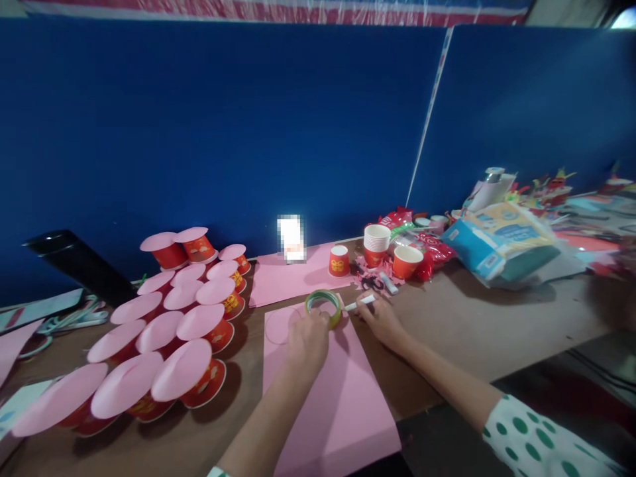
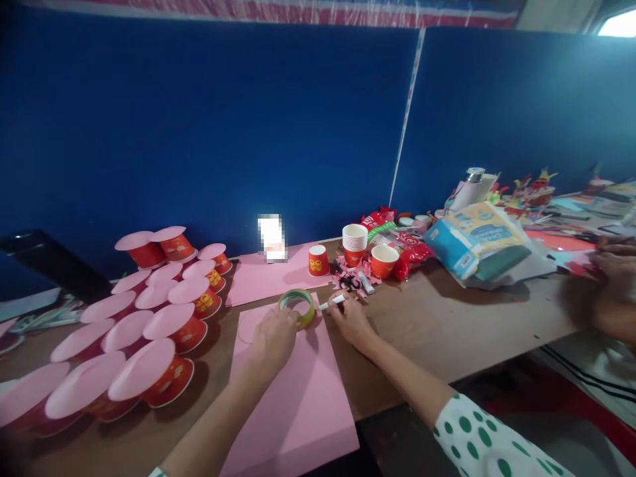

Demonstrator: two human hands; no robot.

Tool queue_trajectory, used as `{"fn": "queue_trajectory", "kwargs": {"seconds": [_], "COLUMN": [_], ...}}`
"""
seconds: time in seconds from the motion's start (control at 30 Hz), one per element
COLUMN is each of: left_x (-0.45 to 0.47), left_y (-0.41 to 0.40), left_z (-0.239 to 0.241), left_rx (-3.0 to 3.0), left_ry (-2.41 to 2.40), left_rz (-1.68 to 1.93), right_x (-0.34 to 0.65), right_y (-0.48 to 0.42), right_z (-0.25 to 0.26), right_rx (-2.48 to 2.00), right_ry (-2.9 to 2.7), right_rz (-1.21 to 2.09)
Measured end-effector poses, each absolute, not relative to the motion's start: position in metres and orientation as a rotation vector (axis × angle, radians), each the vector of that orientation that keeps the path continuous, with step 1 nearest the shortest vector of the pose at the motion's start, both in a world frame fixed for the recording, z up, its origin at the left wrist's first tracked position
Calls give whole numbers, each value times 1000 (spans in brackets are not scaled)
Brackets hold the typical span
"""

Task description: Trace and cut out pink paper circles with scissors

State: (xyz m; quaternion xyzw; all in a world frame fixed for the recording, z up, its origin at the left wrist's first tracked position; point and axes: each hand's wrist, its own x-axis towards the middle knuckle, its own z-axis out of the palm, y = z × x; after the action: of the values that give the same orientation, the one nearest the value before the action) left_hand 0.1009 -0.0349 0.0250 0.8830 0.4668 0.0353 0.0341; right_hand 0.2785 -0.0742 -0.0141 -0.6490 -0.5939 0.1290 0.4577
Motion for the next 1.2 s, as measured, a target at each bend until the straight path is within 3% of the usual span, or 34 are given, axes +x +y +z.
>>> {"fn": "queue_trajectory", "kwargs": {"seconds": [0.3, 0.8, 1.2], "left_x": [105, 108, 125], "left_y": [-29, -22, 3], "left_z": [36, 49, 66], "left_rx": [2737, 2734, 2638], "left_ry": [1439, 1385, 1269], "left_rz": [-126, -169, -430], "right_x": [262, 248, 181], "right_y": [-92, -114, -145], "right_z": [-13, -4, -1], "right_rx": [-1614, -1604, -1251], "right_ry": [-1459, -1560, -2415], "right_rz": [188, 103, -242]}}
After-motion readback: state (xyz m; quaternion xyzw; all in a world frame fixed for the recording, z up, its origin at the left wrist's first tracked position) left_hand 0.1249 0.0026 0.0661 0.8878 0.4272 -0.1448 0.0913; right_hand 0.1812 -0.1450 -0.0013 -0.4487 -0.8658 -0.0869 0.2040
